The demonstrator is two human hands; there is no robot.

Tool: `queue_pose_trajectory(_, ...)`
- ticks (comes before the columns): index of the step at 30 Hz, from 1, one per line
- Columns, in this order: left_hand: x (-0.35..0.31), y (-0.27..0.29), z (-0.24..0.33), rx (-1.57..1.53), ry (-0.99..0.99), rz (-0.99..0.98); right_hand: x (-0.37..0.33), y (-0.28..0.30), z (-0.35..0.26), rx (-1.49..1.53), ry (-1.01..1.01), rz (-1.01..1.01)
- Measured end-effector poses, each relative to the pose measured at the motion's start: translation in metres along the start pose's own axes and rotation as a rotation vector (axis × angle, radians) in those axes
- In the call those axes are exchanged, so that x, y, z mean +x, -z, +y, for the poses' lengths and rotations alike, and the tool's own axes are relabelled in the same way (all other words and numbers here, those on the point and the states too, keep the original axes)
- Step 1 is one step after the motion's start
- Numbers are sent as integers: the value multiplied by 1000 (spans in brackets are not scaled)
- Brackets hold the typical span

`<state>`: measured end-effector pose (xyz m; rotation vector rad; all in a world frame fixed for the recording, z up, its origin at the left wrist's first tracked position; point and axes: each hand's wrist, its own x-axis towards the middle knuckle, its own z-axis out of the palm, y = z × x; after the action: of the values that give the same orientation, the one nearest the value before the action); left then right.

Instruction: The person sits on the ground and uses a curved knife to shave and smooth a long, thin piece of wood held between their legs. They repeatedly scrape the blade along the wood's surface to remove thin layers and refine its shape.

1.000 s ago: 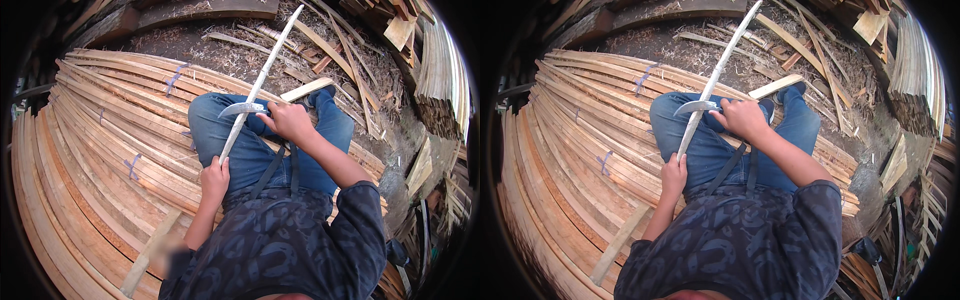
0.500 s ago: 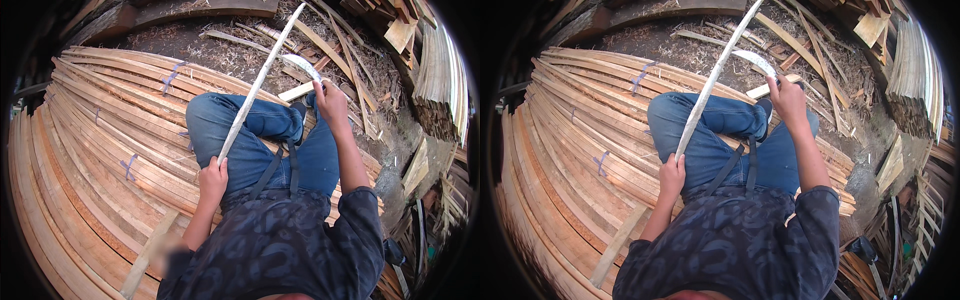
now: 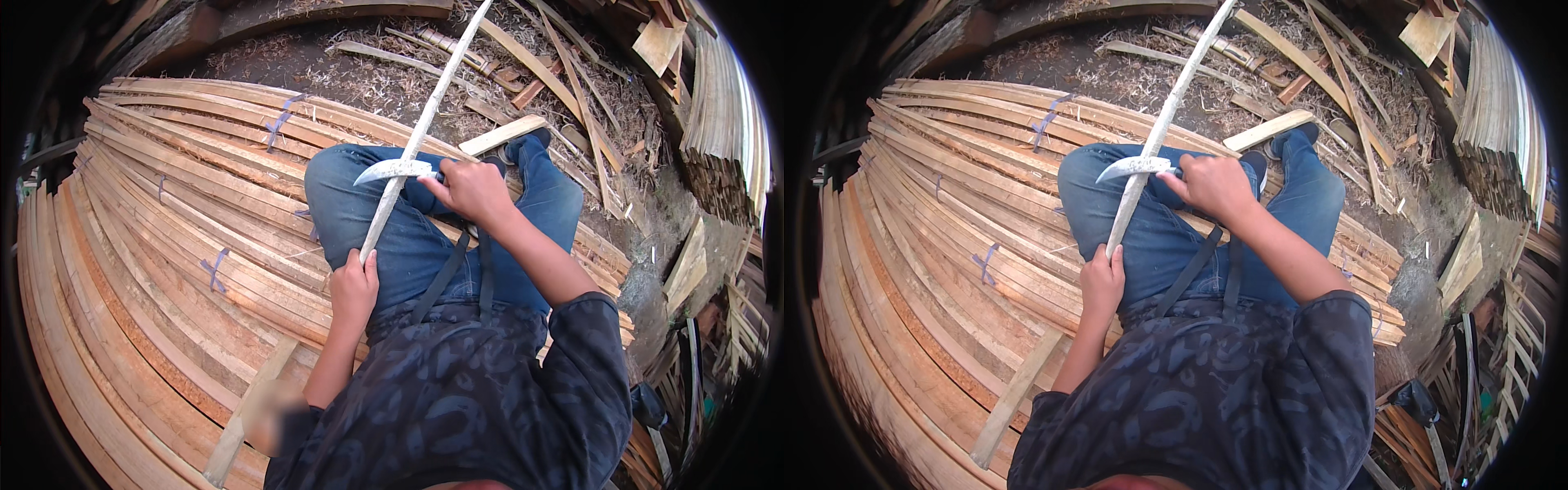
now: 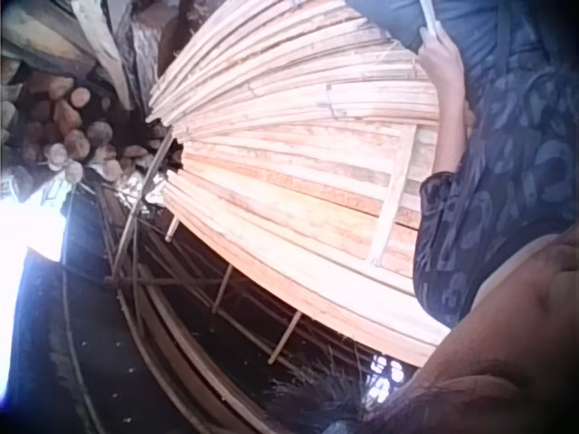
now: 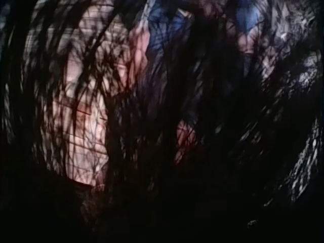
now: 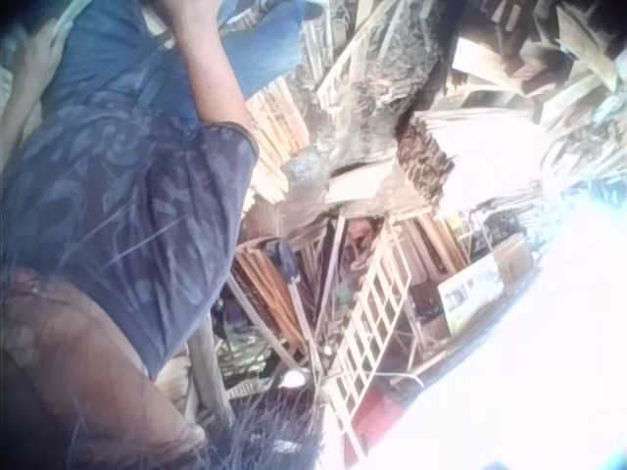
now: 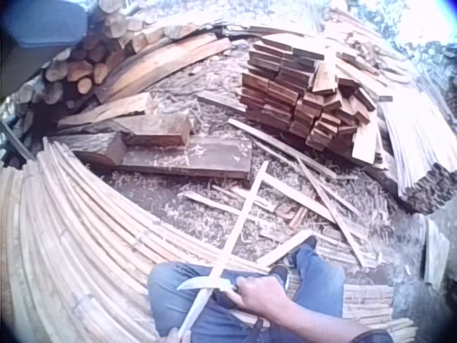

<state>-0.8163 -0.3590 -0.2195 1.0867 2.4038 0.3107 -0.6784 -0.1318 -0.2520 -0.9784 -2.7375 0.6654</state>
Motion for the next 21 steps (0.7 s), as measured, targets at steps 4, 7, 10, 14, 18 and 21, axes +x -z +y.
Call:
queue_pose_trajectory(4, 0, 4, 1, 15, -5, 22, 23, 6, 33, -77, -154, 124)
queue_pose_trajectory(7, 3, 4, 9, 102, -32, 1, 33, 13, 93, -206, -273, 120)
queue_pose_trajectory(10, 0, -4, 0, 13, -14, 21, 28, -5, 46, 117, -416, 143)
queue_pose_trajectory(14, -1, -1, -2, -7, -11, 12, -1, -2, -10, 11, -34, -51)
queue_pose_trajectory(18, -8, 1, 0, 18, -18, 7, 44, 23, 96, -316, -227, 58)
queue_pose_trajectory(21, 4, -4, 8, 52, -41, 26, 36, 5, 67, -124, -372, 131)
